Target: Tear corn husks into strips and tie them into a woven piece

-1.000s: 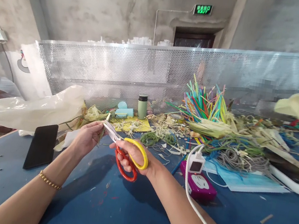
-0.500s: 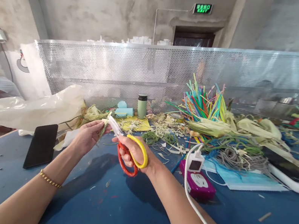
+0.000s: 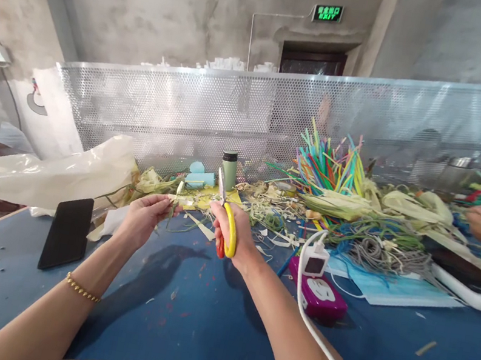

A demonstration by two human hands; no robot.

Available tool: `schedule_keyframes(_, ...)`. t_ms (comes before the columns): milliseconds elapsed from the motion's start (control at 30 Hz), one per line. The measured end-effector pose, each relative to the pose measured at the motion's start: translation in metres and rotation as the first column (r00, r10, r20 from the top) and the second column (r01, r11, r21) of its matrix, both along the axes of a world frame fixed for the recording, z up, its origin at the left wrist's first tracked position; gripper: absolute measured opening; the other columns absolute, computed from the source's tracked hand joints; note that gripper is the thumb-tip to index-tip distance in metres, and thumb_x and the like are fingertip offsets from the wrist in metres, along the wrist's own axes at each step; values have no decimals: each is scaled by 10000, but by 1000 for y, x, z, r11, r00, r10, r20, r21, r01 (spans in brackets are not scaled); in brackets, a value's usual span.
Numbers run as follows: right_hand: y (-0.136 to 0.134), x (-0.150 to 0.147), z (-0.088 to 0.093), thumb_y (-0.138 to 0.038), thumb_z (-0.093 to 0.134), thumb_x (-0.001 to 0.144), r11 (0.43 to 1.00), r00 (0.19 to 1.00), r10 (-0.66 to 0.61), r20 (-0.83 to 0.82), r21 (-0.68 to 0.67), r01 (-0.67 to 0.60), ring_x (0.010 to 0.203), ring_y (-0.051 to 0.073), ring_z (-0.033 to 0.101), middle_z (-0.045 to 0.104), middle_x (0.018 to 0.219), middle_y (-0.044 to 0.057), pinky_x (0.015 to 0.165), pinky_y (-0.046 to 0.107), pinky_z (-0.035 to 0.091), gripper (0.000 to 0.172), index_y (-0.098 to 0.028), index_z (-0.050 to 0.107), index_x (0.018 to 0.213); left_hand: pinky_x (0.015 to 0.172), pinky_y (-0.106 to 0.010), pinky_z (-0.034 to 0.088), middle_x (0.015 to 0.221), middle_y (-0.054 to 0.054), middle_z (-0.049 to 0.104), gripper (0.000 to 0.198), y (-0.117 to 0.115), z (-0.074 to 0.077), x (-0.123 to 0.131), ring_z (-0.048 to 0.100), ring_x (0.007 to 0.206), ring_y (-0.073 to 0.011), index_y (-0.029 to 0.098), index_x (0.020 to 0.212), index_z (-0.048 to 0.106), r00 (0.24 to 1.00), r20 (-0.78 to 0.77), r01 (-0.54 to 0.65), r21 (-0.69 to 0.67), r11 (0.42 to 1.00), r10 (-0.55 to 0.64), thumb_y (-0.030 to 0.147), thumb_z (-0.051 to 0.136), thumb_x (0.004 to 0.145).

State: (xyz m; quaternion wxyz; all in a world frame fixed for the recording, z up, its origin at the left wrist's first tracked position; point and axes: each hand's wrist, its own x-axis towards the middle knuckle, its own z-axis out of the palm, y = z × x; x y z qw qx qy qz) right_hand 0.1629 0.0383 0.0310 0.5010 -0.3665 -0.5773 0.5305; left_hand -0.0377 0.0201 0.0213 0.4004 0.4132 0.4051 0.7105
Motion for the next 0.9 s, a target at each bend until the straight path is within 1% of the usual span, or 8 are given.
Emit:
schedule_keyframes(67,6,1,-2,-395,671,723,989,993,-106,44,109,100,330,86,421,483,524,-80,287,197,339,339,-195,573,978,696,-269,495,675,-46,683,286,-3,0,5,697,696,-190,112,793,657,996,-90,-5,5,1000,5,318,775,635)
schedule_keyframes(133,10,1,-5,-341,680,702,971,987,-149,61,196,135,328,85,423,498,535,-86,298,194,341,422,-208,561,1084,660,-260,481,640,-28,668,269,-7,0,12,681,653,-176,122,780,659,984,-175,29,-1,1000,-29,334,759,649)
schedule_keyframes(300,9,0,-7,-303,703,670,968,997,-50,54,249,35,393,82,472,562,640,-57,361,201,392,493,-196,559,1129,592,-241,452,600,-10,650,213,-14,-4,30,625,572,-138,133,761,682,933,-306,180,-64,982,-191,326,734,685)
schedule_keyframes(400,4,-1,-6,-287,716,662,970,997,24,71,241,-41,436,86,491,548,650,-58,403,204,421,508,-181,553,1131,628,-268,483,634,-35,678,226,-17,-5,35,656,630,-172,133,793,705,914,-291,263,-100,960,-281,335,739,698)
schedule_keyframes(533,2,-1,-6,-275,704,685,957,992,39,118,282,-72,480,92,502,542,655,-51,436,201,424,498,-184,551,1150,662,-302,511,756,-95,721,279,-22,-2,38,671,678,-197,121,858,727,881,-210,409,-117,905,-425,331,784,684)
schedule_keyframes(600,3,1,-7,-281,685,712,949,991,50,126,304,-86,485,93,499,545,672,-46,446,206,426,485,-192,545,1168,631,-296,503,748,-117,720,268,-23,-2,38,670,657,-200,105,816,724,858,-218,449,-126,885,-466,318,803,673)
schedule_keyframes(767,1,0,-7,-302,664,742,930,981,106,160,335,-155,501,100,510,558,706,-32,487,228,454,435,-190,550,1147,618,-283,495,697,-113,716,235,-20,-3,37,665,625,-191,104,737,696,894,-215,381,-94,920,-392,301,805,670)
schedule_keyframes(900,1,2,-2,-348,655,752,943,992,-3,130,330,-41,475,109,508,534,694,-33,451,233,437,438,-187,541,1144,638,-278,491,663,-96,710,237,-15,-5,32,646,604,-169,112,725,682,934,-188,297,-66,953,-304,312,792,662)
